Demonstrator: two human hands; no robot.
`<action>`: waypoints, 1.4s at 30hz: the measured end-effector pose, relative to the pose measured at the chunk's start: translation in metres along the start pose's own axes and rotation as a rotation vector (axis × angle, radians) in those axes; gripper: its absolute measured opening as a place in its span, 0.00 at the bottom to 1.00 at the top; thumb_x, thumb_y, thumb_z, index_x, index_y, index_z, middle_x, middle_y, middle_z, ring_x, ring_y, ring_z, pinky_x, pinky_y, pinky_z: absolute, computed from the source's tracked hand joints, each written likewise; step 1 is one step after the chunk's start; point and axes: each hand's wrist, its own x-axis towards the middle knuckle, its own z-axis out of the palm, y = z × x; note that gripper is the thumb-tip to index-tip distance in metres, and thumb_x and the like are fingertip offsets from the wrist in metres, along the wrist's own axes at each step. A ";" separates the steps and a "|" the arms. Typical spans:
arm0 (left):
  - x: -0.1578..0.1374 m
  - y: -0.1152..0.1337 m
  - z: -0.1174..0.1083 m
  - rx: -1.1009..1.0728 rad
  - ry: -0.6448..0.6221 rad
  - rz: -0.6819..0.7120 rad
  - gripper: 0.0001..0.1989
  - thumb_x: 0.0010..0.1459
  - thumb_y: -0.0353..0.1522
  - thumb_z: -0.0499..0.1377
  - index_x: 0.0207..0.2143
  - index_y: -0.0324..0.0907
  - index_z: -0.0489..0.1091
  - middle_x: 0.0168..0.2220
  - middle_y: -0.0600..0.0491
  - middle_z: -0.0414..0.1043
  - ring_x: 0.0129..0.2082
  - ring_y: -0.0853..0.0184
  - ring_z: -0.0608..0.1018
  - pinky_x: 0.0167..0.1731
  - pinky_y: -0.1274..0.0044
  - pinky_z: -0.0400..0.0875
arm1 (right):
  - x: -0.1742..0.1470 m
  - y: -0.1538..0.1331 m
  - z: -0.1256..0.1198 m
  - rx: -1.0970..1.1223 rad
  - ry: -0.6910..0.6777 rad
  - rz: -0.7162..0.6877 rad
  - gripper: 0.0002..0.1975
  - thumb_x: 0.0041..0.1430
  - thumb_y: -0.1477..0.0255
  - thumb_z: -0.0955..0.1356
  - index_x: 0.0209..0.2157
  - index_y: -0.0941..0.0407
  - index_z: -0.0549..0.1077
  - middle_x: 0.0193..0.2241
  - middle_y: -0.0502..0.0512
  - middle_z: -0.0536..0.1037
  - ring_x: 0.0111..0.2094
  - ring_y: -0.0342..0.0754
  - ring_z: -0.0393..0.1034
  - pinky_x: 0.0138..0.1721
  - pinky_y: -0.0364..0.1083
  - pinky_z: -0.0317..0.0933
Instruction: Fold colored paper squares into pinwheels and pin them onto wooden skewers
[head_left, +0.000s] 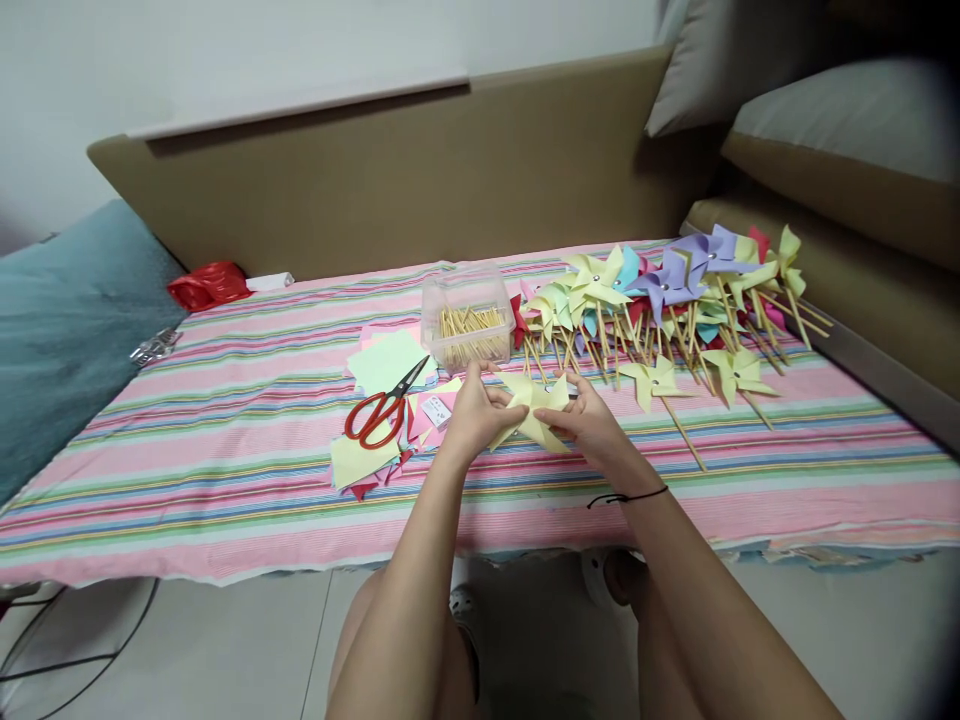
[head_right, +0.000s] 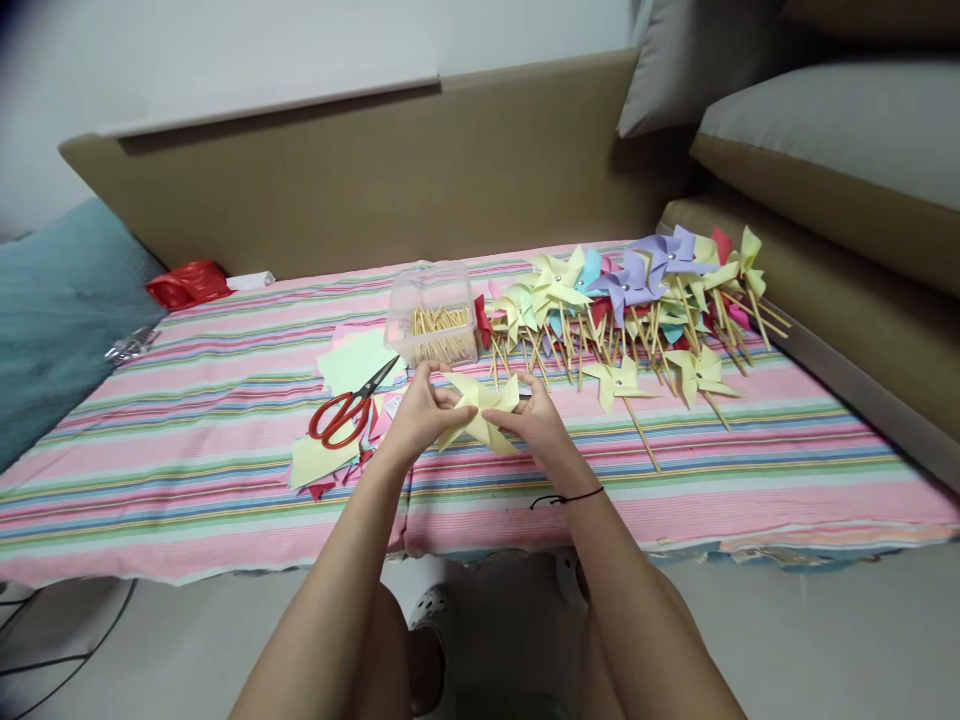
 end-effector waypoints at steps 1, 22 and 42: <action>0.000 0.001 0.000 -0.012 0.002 -0.003 0.28 0.38 0.26 0.64 0.39 0.45 0.52 0.18 0.64 0.69 0.16 0.72 0.71 0.19 0.83 0.63 | 0.000 0.000 0.001 0.006 0.006 0.001 0.50 0.34 0.72 0.77 0.57 0.58 0.50 0.17 0.39 0.72 0.16 0.39 0.63 0.20 0.38 0.55; 0.002 -0.004 -0.009 0.063 0.083 -0.035 0.30 0.36 0.27 0.66 0.41 0.44 0.54 0.19 0.64 0.66 0.18 0.71 0.71 0.19 0.82 0.63 | 0.001 0.004 0.004 -0.063 0.048 -0.059 0.40 0.36 0.66 0.77 0.50 0.53 0.57 0.24 0.48 0.79 0.25 0.47 0.74 0.29 0.44 0.68; -0.002 0.008 -0.033 -0.097 0.235 0.035 0.31 0.36 0.29 0.67 0.40 0.44 0.53 0.20 0.64 0.69 0.17 0.72 0.72 0.20 0.81 0.66 | 0.008 0.046 0.026 -1.246 0.030 -0.298 0.12 0.54 0.78 0.63 0.21 0.58 0.75 0.25 0.62 0.77 0.31 0.54 0.70 0.30 0.46 0.53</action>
